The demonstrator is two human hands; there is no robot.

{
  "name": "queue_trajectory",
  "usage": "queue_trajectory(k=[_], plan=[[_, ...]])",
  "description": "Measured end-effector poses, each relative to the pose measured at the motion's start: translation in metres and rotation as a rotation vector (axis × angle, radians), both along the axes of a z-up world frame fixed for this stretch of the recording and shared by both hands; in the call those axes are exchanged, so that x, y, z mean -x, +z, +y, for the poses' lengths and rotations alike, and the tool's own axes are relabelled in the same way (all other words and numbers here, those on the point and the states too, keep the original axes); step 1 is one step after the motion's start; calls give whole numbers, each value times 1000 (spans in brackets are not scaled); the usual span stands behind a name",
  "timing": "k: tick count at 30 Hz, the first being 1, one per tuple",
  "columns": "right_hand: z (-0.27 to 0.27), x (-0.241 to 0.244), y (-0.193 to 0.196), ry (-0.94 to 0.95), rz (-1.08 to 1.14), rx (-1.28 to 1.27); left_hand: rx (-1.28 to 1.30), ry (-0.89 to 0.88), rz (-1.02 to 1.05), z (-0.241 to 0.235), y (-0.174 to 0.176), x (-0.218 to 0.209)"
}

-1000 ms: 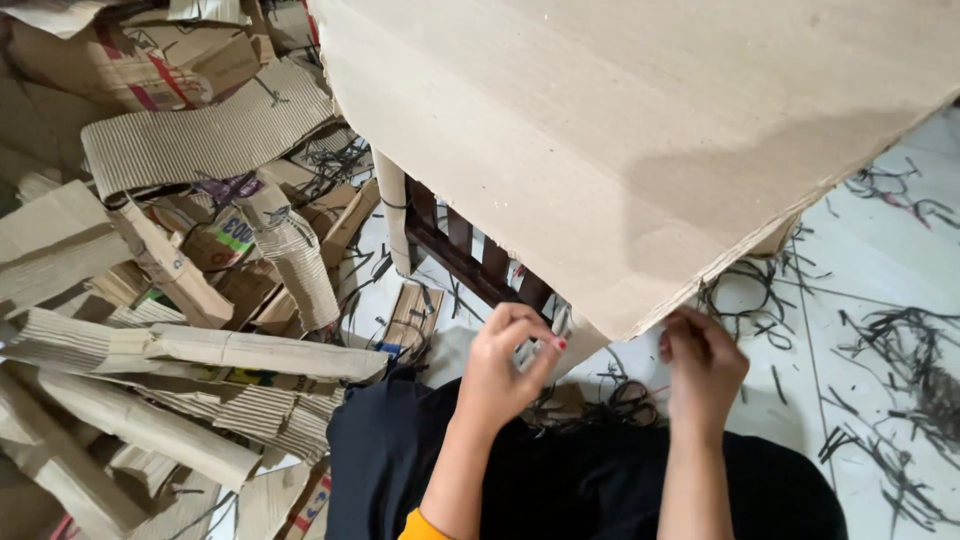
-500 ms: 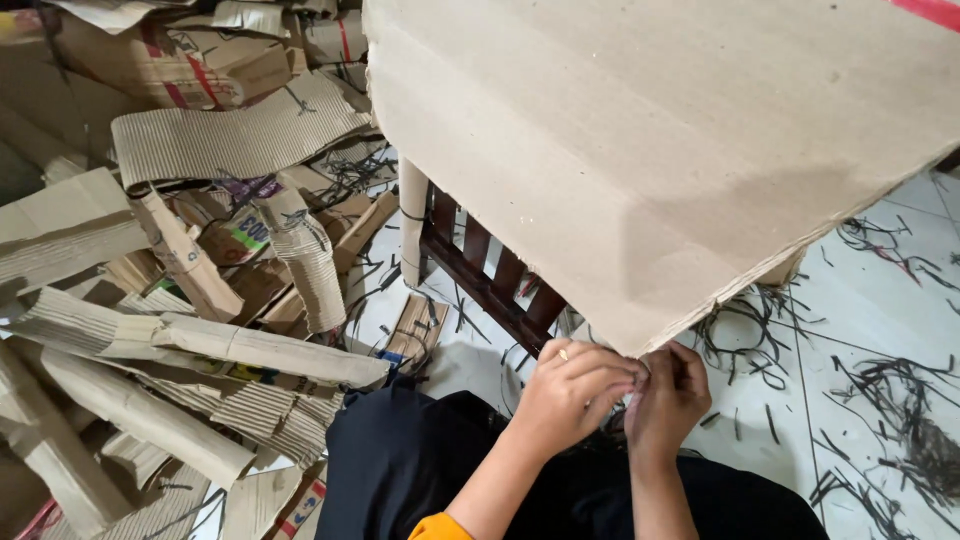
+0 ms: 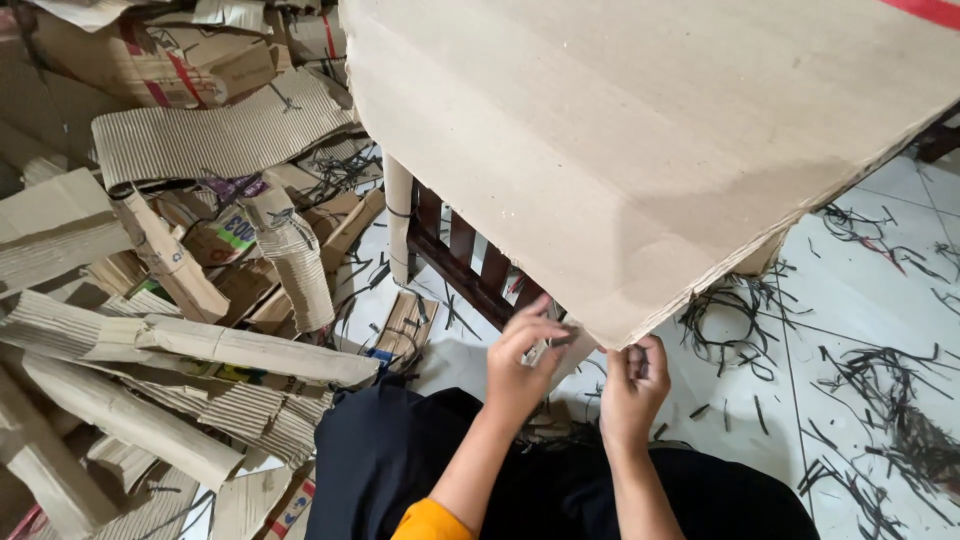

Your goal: The person sits on the floor and wraps a long strip of corrugated cardboard around a vertical post of a larger cardboard structure. They secure the strip by tying it with black string and use scissors to cut the excess string.

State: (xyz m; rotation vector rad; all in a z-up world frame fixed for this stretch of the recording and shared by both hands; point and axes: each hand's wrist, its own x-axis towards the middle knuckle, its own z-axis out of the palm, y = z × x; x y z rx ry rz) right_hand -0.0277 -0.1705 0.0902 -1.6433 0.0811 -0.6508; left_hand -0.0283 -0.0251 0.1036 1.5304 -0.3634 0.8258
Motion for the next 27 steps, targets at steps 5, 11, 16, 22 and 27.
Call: queue_trajectory(k=[5, 11, 16, 22, 27], plan=[[-6, 5, 15, 158, 124, 75, 103, -160, 107, -1, 13, 21], [-5, -8, 36, 285, 255, -245, 57, -137, 160, 4, 8, 30], [38, 19, 98, 192, 115, -137, 138, -54, 101, -3, 3, 7], [-6, 2, 19, 41, -117, 242, -116, 27, 8, 1, 1, 5], [-14, 9, 12, 74, -522, 564, -360, 252, -291, 1, 22, 13]])
